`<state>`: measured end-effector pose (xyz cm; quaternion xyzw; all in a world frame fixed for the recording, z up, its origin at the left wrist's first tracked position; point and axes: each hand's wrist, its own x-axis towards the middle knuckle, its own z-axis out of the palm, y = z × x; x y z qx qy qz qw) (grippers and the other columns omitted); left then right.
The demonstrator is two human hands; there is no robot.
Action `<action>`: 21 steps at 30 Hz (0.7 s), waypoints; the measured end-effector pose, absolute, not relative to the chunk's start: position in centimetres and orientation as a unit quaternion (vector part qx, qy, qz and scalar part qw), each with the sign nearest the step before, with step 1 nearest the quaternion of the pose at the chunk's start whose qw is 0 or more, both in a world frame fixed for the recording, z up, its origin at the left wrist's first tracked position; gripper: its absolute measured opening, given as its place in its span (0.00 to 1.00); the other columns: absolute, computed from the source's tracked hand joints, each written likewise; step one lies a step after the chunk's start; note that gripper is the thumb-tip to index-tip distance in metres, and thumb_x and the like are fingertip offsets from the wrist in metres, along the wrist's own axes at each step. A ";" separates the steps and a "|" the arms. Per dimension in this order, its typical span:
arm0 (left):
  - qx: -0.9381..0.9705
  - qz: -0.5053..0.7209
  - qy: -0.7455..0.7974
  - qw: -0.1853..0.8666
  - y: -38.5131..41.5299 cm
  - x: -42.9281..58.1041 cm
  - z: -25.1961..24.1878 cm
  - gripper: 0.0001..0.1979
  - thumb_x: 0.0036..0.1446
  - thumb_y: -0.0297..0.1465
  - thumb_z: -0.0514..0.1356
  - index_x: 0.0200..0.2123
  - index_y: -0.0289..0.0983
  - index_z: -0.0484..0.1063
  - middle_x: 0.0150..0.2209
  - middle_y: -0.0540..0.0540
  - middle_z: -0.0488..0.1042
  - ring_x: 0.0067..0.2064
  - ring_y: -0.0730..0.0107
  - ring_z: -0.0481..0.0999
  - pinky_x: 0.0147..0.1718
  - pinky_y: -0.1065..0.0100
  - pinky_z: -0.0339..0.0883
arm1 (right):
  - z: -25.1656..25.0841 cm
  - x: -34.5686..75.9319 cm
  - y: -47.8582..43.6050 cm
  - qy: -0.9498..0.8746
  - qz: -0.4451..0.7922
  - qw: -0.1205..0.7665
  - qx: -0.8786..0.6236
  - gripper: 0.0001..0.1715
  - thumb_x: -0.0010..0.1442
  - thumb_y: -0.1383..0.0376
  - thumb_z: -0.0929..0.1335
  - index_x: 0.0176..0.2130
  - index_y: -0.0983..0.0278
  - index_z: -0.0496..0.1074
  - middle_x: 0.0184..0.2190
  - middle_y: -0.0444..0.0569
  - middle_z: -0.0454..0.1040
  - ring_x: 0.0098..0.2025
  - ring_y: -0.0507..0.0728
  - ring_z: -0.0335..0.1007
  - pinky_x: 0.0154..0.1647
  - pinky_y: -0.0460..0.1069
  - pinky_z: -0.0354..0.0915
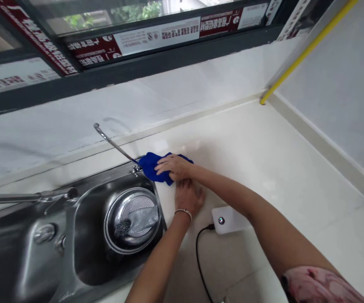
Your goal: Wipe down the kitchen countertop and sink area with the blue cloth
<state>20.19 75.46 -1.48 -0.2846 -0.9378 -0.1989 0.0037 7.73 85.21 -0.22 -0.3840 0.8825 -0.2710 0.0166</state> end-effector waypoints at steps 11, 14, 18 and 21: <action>-0.308 -0.188 -0.932 0.026 75.1 19.5 -1.9 0.37 0.66 0.39 0.54 0.72 0.26 0.53 0.73 0.31 0.53 0.74 0.45 0.51 0.71 0.45 0.50 | -0.2 1.6 91.3 0.969 -0.211 -0.051 -0.120 0.40 0.58 0.71 0.64 0.69 0.62 0.63 0.72 0.49 0.60 0.75 0.62 0.47 0.75 0.63 0.43; -0.310 -0.181 -0.933 0.025 75.1 19.3 -1.7 0.37 0.66 0.39 0.54 0.72 0.26 0.53 0.73 0.31 0.53 0.74 0.45 0.51 0.71 0.45 0.51 | -0.8 2.7 97.1 0.977 -0.201 -0.061 -0.043 0.40 0.60 0.71 0.63 0.70 0.62 0.62 0.73 0.48 0.58 0.75 0.63 0.46 0.75 0.65 0.42; -0.319 -0.181 -0.930 0.028 75.0 18.9 -1.7 0.37 0.67 0.41 0.52 0.72 0.25 0.54 0.72 0.29 0.53 0.74 0.44 0.50 0.71 0.45 0.51 | -1.0 6.7 106.9 0.978 -0.170 -0.071 0.103 0.41 0.61 0.69 0.63 0.72 0.66 0.58 0.74 0.52 0.54 0.75 0.66 0.44 0.75 0.67 0.43; -0.322 -0.189 -0.927 0.034 75.2 18.6 -1.6 0.37 0.68 0.43 0.51 0.72 0.26 0.54 0.72 0.29 0.54 0.74 0.45 0.50 0.71 0.45 0.50 | -0.7 11.1 114.4 0.966 -0.145 -0.069 0.204 0.42 0.61 0.68 0.63 0.72 0.67 0.57 0.75 0.53 0.52 0.76 0.68 0.43 0.74 0.68 0.44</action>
